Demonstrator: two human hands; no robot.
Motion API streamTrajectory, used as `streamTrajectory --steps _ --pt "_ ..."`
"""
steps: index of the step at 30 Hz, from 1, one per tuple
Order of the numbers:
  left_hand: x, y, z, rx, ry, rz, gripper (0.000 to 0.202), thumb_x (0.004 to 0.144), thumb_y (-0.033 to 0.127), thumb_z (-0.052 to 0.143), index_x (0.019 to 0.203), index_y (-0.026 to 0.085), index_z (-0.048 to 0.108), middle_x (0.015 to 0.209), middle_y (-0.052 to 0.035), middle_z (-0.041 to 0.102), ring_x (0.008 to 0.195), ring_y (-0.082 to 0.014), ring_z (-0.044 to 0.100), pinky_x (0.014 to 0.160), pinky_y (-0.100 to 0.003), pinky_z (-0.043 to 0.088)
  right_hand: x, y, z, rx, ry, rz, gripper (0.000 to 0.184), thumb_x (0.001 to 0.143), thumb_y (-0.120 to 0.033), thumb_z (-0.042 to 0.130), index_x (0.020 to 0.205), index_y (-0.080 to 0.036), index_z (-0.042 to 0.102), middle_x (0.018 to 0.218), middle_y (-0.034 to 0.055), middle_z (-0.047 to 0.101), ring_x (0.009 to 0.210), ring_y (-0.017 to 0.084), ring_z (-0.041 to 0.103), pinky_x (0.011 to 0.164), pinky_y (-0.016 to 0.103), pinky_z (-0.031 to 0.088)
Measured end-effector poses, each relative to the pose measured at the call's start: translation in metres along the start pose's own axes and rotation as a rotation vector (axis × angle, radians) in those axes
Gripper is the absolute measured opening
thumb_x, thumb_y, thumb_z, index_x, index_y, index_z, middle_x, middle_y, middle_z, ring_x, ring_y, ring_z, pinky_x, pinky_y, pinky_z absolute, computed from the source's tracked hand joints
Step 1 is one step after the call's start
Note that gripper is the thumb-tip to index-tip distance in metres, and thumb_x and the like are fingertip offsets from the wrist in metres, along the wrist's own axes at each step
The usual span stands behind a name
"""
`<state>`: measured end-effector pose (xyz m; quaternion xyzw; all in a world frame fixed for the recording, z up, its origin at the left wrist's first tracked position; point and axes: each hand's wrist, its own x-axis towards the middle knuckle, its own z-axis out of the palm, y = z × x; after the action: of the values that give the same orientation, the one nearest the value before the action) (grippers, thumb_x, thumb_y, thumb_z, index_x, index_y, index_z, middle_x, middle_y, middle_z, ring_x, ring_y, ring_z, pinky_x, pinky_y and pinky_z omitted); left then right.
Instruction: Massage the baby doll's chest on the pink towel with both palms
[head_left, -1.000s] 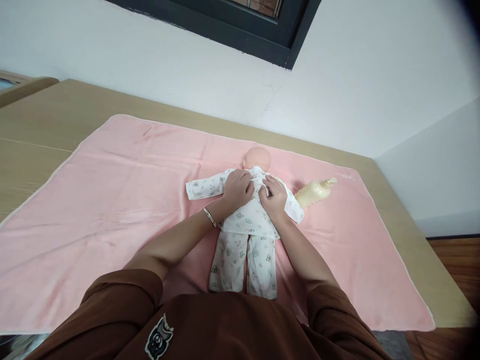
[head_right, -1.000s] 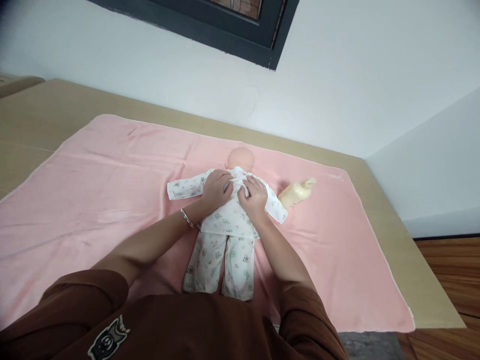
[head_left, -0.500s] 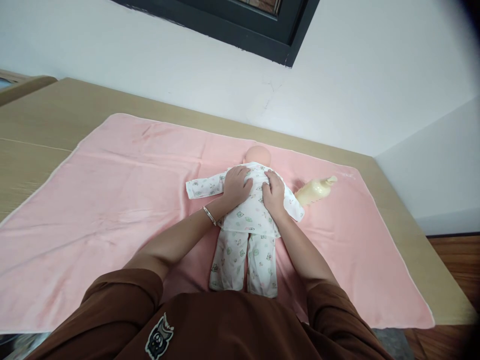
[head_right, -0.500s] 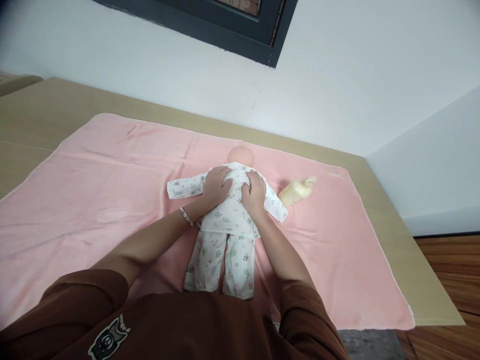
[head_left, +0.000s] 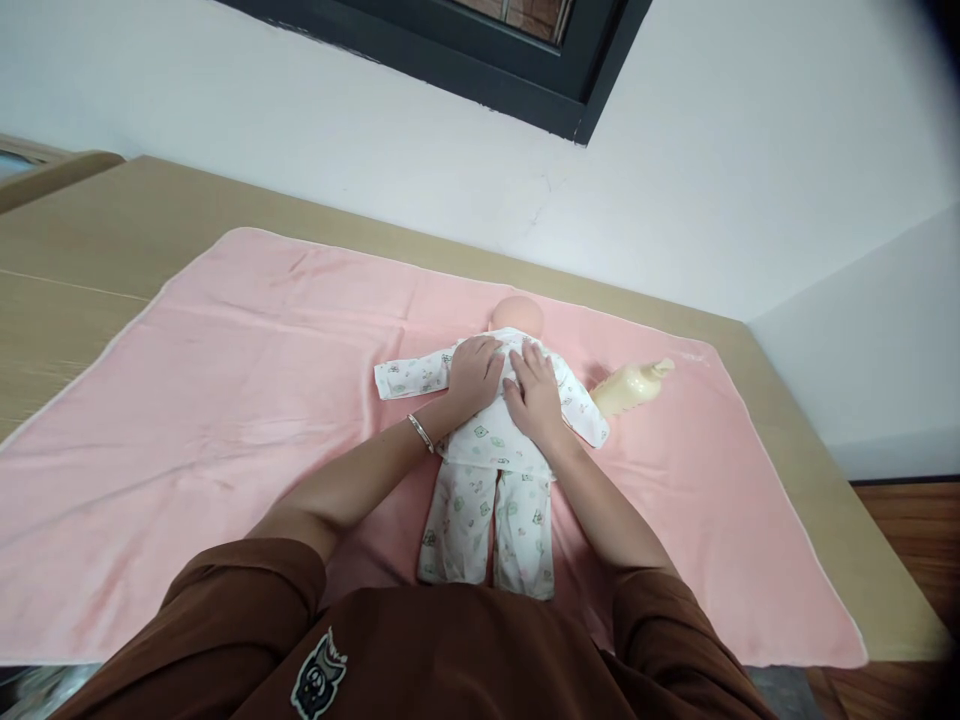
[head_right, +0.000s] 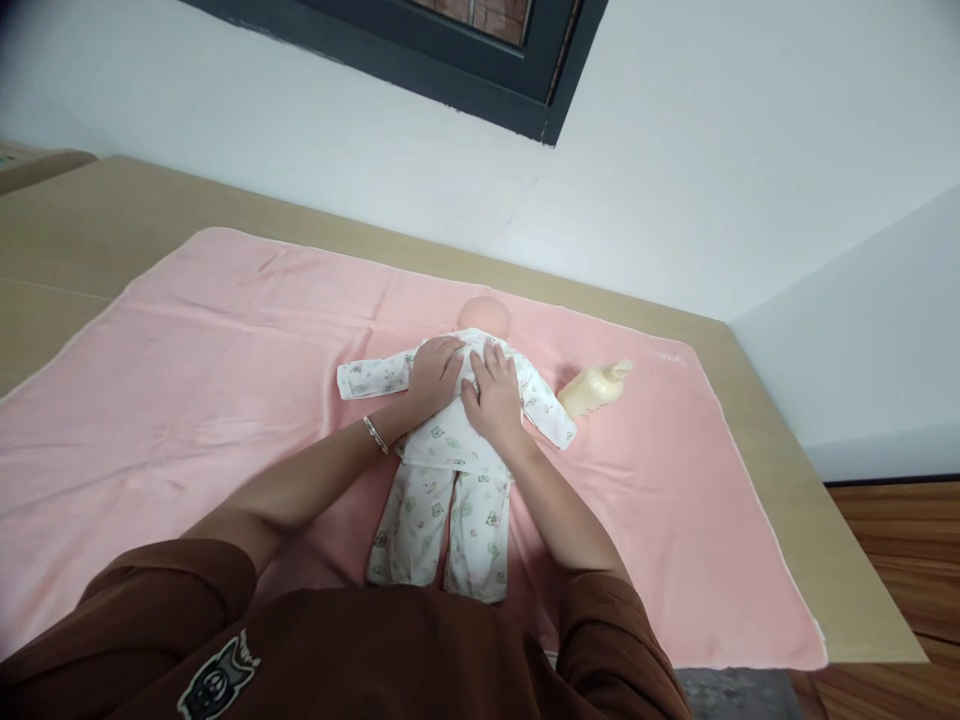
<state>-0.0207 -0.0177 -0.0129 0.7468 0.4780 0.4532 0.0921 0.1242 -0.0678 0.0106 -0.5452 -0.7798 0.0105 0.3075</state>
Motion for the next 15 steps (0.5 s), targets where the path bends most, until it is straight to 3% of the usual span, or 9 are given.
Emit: streamTrajectory --steps 2,7,11,15 --pt "0.000 -0.001 0.000 -0.003 0.007 0.009 0.034 0.097 0.029 0.033 0.109 0.018 0.062 0.114 -0.0096 0.067 0.110 -0.0230 0.058 0.101 -0.042 0.043 -0.001 -0.004 0.001 -0.035 -0.053 -0.023 0.046 0.094 -0.028 0.044 0.139 -0.020 0.049 0.153 0.0118 0.040 0.147 0.029 0.027 0.119 0.059 0.022" --pt "-0.001 -0.002 0.001 -0.012 0.013 0.010 0.034 0.098 0.031 0.032 0.109 0.019 0.062 0.114 -0.0095 0.068 0.110 -0.0225 0.058 0.101 -0.042 0.043 -0.005 -0.008 0.004 -0.088 0.087 -0.038 0.050 0.092 -0.025 0.045 0.141 -0.018 0.046 0.156 0.0130 0.035 0.148 0.029 0.023 0.119 0.058 0.021" --pt "-0.001 -0.003 0.001 -0.003 0.011 0.021 0.035 0.098 0.031 0.031 0.110 0.018 0.062 0.115 -0.0096 0.067 0.111 -0.0223 0.058 0.101 -0.042 0.043 -0.007 -0.009 0.009 -0.078 0.034 -0.017 0.048 0.091 -0.025 0.044 0.139 -0.018 0.049 0.153 0.0137 0.039 0.148 0.030 0.023 0.118 0.059 0.023" --pt "-0.001 -0.004 0.001 -0.018 0.015 0.021 0.036 0.098 0.031 0.031 0.111 0.018 0.062 0.115 -0.0090 0.068 0.110 -0.0220 0.058 0.101 -0.041 0.043 -0.011 -0.010 0.011 -0.080 0.150 -0.004 0.057 0.090 -0.028 0.045 0.146 -0.020 0.037 0.160 0.0128 0.024 0.151 0.033 0.009 0.116 0.066 0.019"
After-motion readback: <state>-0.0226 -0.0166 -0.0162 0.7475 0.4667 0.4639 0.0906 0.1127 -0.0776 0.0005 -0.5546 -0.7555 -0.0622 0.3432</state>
